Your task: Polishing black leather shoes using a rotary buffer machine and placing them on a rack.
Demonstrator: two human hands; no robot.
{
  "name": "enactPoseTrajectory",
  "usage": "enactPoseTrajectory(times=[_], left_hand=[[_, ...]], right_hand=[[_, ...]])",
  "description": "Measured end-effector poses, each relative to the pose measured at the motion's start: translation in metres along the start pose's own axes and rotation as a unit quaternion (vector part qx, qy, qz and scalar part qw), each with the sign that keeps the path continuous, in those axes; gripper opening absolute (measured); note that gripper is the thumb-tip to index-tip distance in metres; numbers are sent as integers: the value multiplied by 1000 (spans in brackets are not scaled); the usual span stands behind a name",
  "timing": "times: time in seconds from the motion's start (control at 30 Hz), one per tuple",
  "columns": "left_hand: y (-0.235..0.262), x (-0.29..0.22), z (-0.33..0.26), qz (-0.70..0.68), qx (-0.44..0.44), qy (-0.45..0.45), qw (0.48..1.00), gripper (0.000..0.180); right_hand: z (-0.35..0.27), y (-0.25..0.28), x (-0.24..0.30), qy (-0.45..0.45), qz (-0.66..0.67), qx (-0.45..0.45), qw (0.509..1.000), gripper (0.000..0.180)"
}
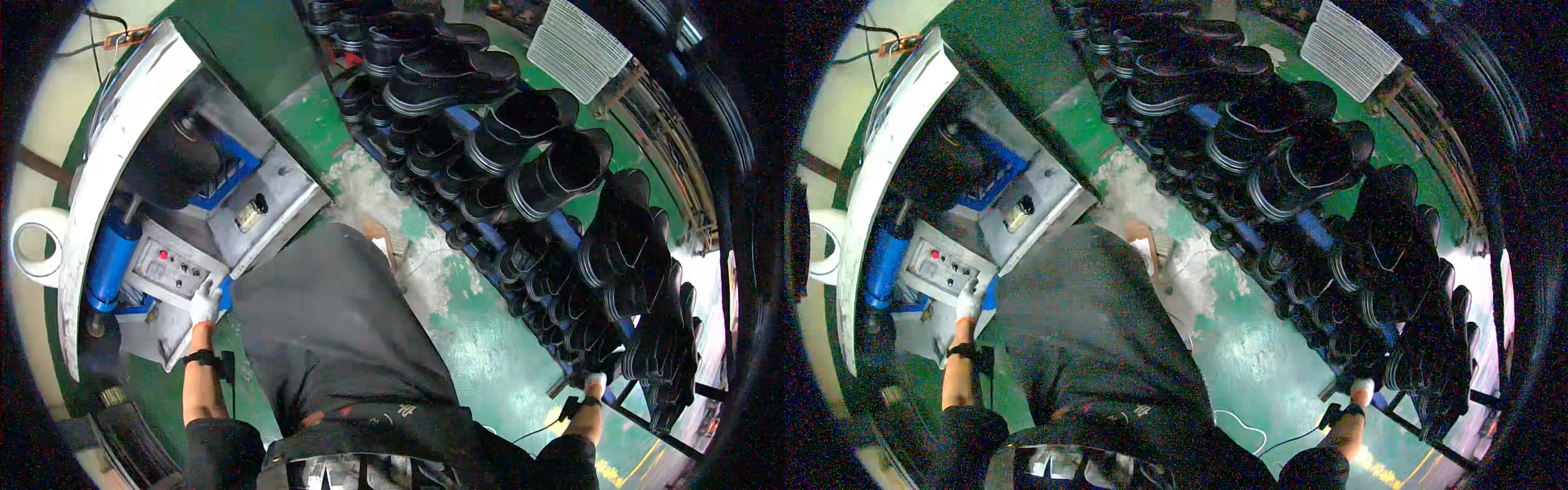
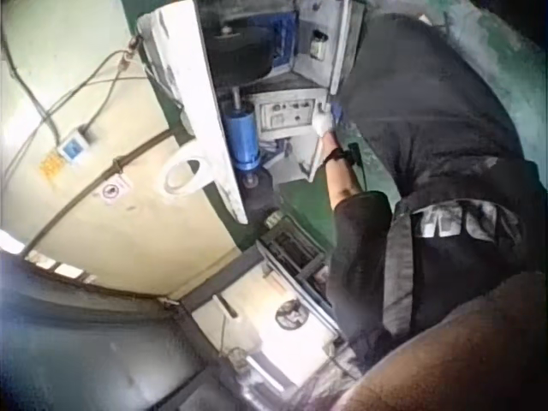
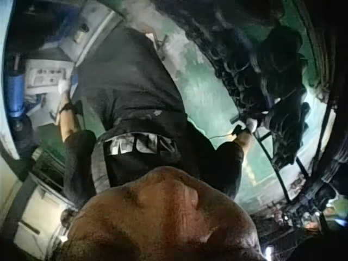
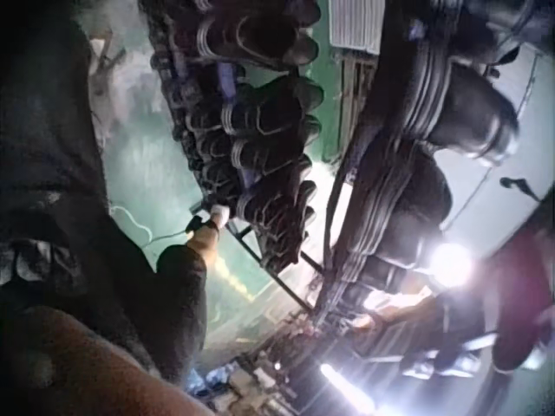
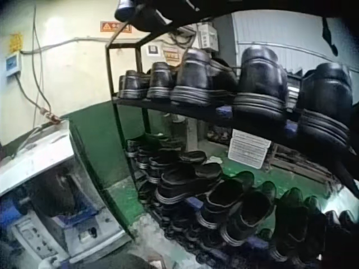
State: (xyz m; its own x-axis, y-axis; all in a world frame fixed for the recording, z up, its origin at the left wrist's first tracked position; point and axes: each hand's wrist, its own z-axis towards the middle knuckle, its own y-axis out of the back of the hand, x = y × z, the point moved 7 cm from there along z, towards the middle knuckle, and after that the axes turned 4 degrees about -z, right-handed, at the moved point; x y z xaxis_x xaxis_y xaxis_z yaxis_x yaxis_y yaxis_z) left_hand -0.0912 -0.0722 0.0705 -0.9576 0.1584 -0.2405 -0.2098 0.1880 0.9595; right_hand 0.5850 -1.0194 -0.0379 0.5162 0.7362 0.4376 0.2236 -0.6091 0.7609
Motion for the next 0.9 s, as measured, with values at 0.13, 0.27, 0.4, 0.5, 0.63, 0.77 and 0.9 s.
enactPoseTrajectory(times=[0.13,0.27,0.4,0.5,0.63,0.77,0.9], left_hand=[[-7,-64,13,-138,-6,-48,989,48],[9,-142,10,-244,-24,-110,963,41],[17,-205,16,-293,-50,-191,935,36],[49,-284,-12,-376,2,-229,898,34],[-3,-295,-21,-705,242,-63,663,43],[0,-292,-26,-882,262,49,388,70],[7,-230,2,-931,203,33,302,81]], right_hand=[[-54,-87,2,-121,317,266,902,24],[-162,-155,86,-237,272,340,869,14],[-240,-202,219,-63,170,418,890,18],[-311,-238,334,230,45,502,833,17],[-509,-273,477,539,-206,469,668,36],[-632,-327,518,708,-215,473,478,38],[-673,-402,537,583,-125,557,577,18]])
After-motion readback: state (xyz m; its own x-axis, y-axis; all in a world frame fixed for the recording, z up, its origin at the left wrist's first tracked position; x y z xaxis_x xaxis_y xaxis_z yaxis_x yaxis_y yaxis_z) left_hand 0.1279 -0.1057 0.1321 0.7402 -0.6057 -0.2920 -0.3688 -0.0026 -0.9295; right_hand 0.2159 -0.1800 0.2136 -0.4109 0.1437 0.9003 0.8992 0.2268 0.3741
